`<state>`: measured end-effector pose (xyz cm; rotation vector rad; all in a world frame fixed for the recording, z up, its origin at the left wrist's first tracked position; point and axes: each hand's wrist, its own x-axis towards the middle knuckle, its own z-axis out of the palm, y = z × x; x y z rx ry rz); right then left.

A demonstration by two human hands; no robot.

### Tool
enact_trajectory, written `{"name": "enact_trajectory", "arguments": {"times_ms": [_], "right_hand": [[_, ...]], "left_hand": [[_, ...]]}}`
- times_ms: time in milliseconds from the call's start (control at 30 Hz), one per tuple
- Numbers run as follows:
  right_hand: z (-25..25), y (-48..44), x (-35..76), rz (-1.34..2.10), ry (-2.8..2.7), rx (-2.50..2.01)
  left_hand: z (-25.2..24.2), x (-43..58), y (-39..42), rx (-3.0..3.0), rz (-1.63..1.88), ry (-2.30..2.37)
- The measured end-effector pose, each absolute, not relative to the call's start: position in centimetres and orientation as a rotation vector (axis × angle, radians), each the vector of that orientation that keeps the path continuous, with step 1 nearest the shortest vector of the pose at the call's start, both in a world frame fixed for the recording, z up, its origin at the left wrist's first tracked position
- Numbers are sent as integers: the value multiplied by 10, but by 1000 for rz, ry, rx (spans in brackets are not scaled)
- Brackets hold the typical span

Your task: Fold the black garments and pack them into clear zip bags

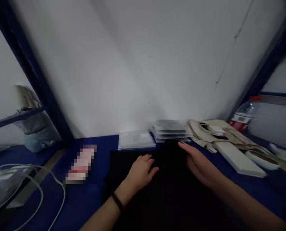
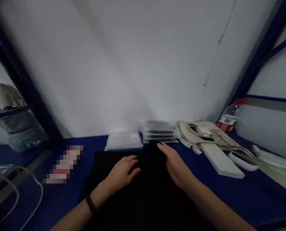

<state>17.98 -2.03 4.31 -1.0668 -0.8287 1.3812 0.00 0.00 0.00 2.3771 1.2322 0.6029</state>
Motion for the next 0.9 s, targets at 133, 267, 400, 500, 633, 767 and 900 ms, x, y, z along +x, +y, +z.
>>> {"name": "enact_trajectory", "arguments": {"times_ms": [133,267,400,500,633,767,900], "right_hand": [[45,-16,148,1239,-1002,-1094],[32,-8,118,1076,-1330,-1099],[14,-10,104,944,-1689,-1049],[11,-18,104,889,-1887,-1022],[24,-28,110,791,-2048,-883],[40,-22,121,622,-2056,-776],[38,-3,131,450,-1950,-966]], "left_hand": [[9,0,4,1880,894,1161],[13,-9,10,1223,856,928],[20,-28,14,1056,738,975],[27,-41,15,1083,689,1183],[31,-40,14,1242,645,1214],[25,-29,16,1395,676,1373],[22,-27,17,1610,605,1587]]}}
